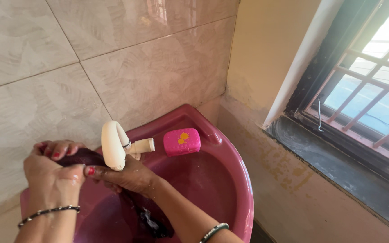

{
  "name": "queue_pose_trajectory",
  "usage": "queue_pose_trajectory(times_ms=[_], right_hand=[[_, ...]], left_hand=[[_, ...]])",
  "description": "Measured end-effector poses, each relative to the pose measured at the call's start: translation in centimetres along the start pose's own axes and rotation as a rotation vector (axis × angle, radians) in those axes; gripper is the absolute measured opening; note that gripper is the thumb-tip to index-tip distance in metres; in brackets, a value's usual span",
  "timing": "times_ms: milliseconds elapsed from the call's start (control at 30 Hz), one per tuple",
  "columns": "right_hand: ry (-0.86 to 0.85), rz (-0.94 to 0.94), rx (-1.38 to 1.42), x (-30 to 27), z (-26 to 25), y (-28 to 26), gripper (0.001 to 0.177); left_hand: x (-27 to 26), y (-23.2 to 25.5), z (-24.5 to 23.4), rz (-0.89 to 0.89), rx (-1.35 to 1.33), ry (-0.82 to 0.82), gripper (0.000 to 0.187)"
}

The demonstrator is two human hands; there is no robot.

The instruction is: The person washes a red cloth in a pink sink, wrings it out, and then uses it to wipe the window frame and adjacent wall. The person moves from the sink to the window area to perform the wiping.

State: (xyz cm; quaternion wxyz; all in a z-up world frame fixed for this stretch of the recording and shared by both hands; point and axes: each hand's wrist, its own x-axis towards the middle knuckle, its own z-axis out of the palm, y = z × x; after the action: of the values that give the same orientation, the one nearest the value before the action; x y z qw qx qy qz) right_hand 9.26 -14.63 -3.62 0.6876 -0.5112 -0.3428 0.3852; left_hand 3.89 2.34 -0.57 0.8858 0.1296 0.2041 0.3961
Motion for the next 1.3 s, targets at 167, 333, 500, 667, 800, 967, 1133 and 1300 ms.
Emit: queue_pose_trajectory(times_ms=[167,333,500,667,800,967,1133,1300], right_hand=[[-0.036,0.056,-0.417,0.3,-2.5,2.6,0.042],[0.125,0.029,-0.5,0.4,-3.7,7.4,0.046],[0.19,-0.076,-0.877,0.8,-2.5,4.8,0.046],[0.093,0.032,-1.067,0.6,-2.0,2.4,0.038],[0.001,-0.111,-0.933,1.4,-1.8,2.4,0.055],[0.124,-0.023,-0.726,-0.4,-4.1,0.2,0.075],[0.128,0.017,-0.314,-2.2,-5.7,-0.2,0.069],[0.07,-0.037,-0.326,-2.8,-6.1,2.5,0.081]], left_hand=[[-1.0,1.7,1.3,-0.045,-0.065,0.025,0.029],[-4.2,4.3,2.3,-0.011,0.0,-0.218,0.035],[-7.9,4.3,-0.1,-0.136,1.1,0.017,0.027],[-5.8,1.7,-5.9,-0.08,1.679,-0.419,0.069],[-6.4,-1.6,-4.0,0.05,1.921,-0.477,0.108],[-6.0,-3.8,-2.7,-0.025,2.005,-0.613,0.065],[-5.5,-5.9,-2.1,0.094,1.632,-0.491,0.058],[-7.4,-7.0,-0.8,-0.054,1.308,-0.369,0.056]])
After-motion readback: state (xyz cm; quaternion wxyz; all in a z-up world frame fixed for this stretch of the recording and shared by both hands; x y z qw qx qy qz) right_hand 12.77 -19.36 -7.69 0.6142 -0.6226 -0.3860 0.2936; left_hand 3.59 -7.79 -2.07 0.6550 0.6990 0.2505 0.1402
